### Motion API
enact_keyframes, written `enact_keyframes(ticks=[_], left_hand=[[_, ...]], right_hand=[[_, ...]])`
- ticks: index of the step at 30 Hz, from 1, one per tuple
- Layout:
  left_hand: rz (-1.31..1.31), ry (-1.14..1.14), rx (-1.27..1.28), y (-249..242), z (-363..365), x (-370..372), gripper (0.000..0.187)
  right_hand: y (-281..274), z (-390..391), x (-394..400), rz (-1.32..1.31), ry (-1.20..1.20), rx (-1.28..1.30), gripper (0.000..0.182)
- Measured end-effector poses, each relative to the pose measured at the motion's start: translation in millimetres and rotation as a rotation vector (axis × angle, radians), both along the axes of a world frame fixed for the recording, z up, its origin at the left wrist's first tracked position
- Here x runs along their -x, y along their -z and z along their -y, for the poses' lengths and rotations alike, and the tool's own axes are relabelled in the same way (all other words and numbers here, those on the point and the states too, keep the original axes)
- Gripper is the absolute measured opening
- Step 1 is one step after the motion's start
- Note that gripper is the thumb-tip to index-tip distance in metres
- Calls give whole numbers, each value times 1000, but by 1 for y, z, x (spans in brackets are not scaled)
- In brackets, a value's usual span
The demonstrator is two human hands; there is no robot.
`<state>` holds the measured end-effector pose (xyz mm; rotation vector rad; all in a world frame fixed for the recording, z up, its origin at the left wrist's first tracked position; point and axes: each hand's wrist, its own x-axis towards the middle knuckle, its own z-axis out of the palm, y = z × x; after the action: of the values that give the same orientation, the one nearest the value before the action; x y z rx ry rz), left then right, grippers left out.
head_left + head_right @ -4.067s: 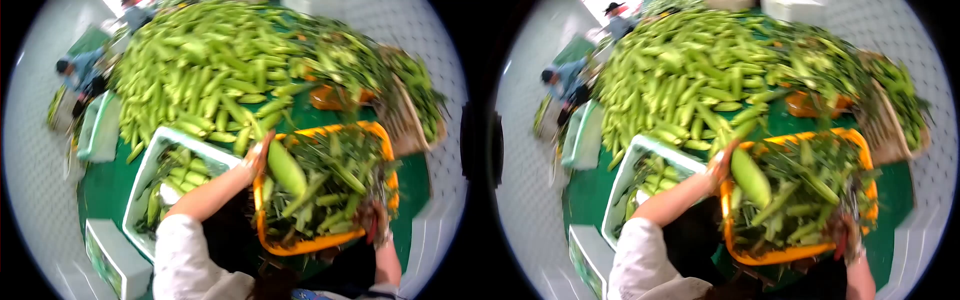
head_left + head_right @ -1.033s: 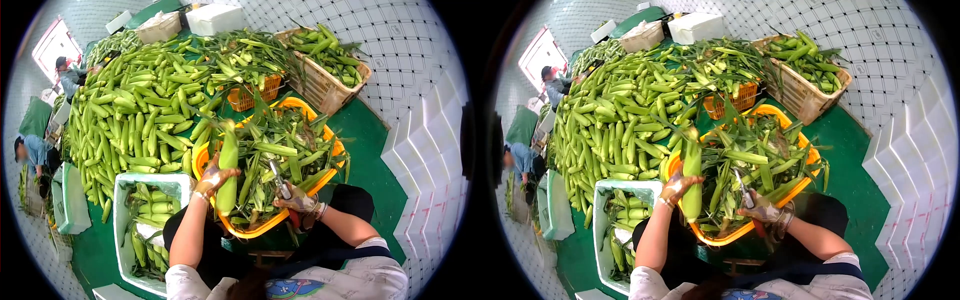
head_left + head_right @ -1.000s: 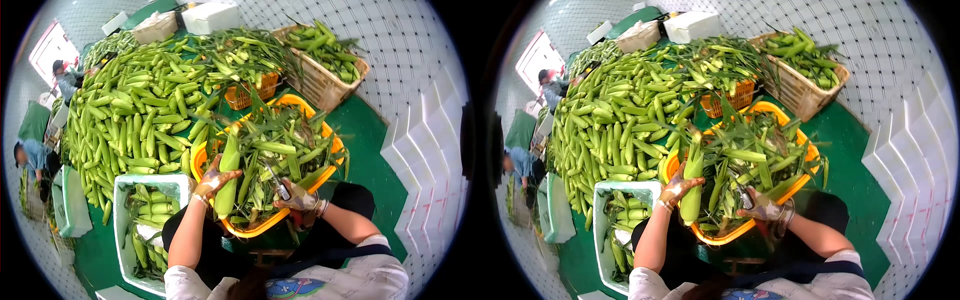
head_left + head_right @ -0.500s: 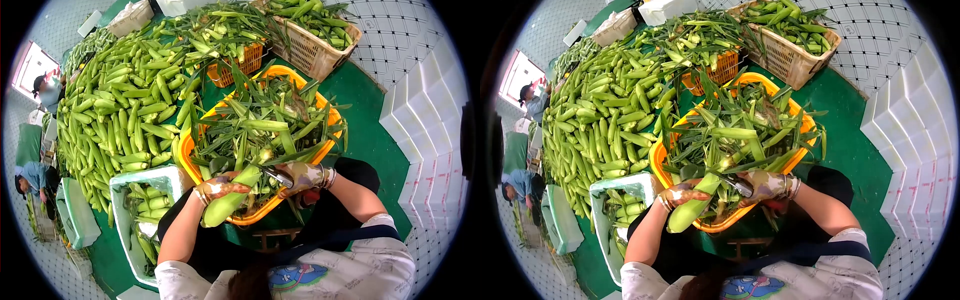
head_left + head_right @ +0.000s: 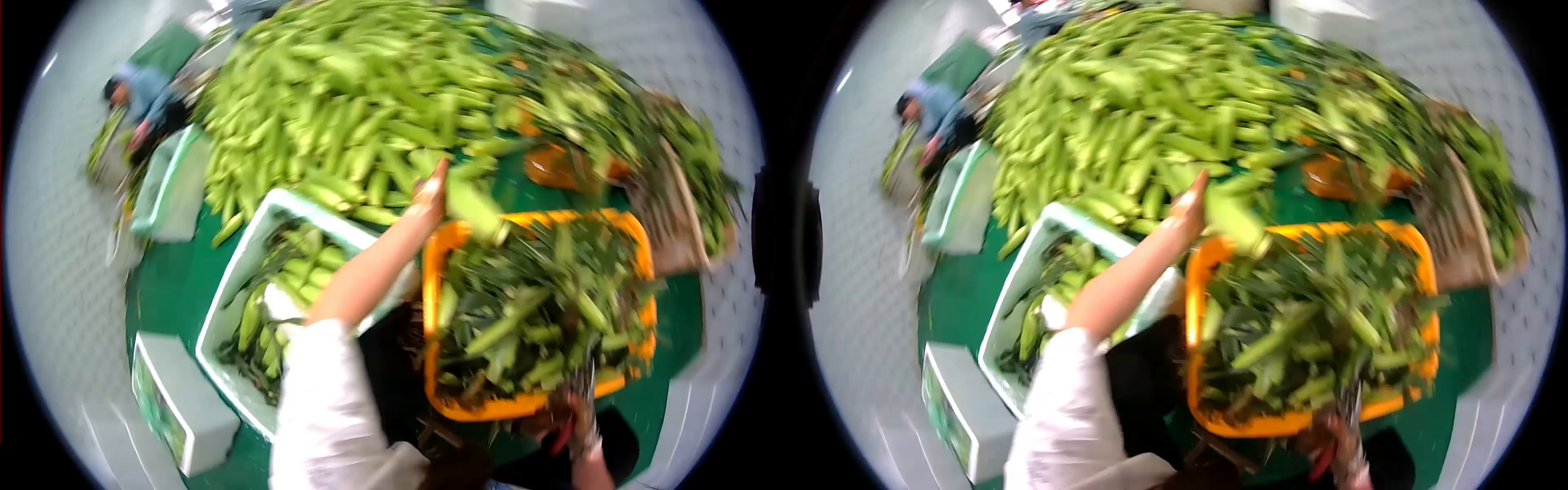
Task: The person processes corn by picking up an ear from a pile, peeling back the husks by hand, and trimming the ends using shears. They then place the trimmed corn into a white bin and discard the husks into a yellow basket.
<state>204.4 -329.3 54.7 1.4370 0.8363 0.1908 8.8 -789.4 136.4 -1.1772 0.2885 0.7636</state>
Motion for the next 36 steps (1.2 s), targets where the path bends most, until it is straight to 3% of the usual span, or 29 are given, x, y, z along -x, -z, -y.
enact_keyframes(ticks=[1,2,3,4,5,6,8,9,10,11,12,13,15,16,17,18,19,20,21,22,28,29,30,31,32,33,34,35,36], left_hand=[[275,-372,424,9,-30,-38,78],[395,-620,419,44,-79,-92,79],[535,-743,590,33,-114,-121,69],[1430,-474,961,16,-144,-157,56],[1562,-244,994,-20,-150,-146,50],[1630,-151,970,-43,-162,-138,49],[1715,-95,613,-91,-189,-93,47],[1712,-73,356,-109,-202,-62,46],[1545,21,382,-114,-228,-12,36],[1275,33,-86,-135,-206,73,38],[1044,-97,-182,-125,-209,142,32],[849,-236,-87,-109,-203,211,31],[231,-144,-237,-55,-176,352,43],[12,-117,-160,-33,-144,420,47],[-10,-191,189,-7,-111,476,49],[-500,167,-129,-5,-81,507,38],[-115,8,388,54,-64,555,27],[-212,-122,464,33,-37,545,23],[53,-234,499,53,-18,543,22],[-135,-15,-83,35,-4,518,45],[-709,156,-359,91,3,400,84],[40,292,179,120,-6,412,92],[2,173,239,192,-24,420,92],[106,153,285,34,-11,413,82],[216,26,439,36,-19,419,70],[-31,-27,206,-23,-16,409,62],[-66,-127,-91,-44,-15,409,35],[116,-244,199,-79,-14,412,41],[191,-177,90,-103,-12,403,52]], right_hand=[[6,-11,3,147,-63,55,26],[-10,-32,5,125,-85,126,27],[-3,-41,-9,136,-143,120,27],[4,-46,-21,38,-211,234,29],[10,-45,-30,32,-250,250,29],[11,-38,-36,-185,-328,502,40],[14,-22,-39,-328,-422,664,48],[24,-21,-39,-146,-440,585,50],[37,-21,-38,34,-448,497,52],[45,-15,-34,206,-453,418,57],[48,-5,-30,374,-457,340,62],[49,0,-33,426,-552,366,67],[63,7,-28,309,-469,414,60],[70,10,-20,182,-376,452,52],[71,14,-16,61,-285,487,45],[36,-16,-6,211,-398,584,49],[56,11,-9,295,-511,409,63],[51,-1,-6,171,-436,474,55],[44,-16,-4,52,-350,532,46],[52,-9,-5,86,-366,442,33],[47,-9,-1,-21,-185,304,19],[52,-7,-1,-3,-137,225,19],[47,-8,-2,64,-183,284,19],[38,-11,1,125,-231,348,19],[23,-17,3,250,-260,274,20],[12,-17,2,263,-228,262,20],[5,-18,1,150,-194,231,21],[-6,-24,-3,39,-170,190,22],[-30,-36,-2,257,-429,122,23]])
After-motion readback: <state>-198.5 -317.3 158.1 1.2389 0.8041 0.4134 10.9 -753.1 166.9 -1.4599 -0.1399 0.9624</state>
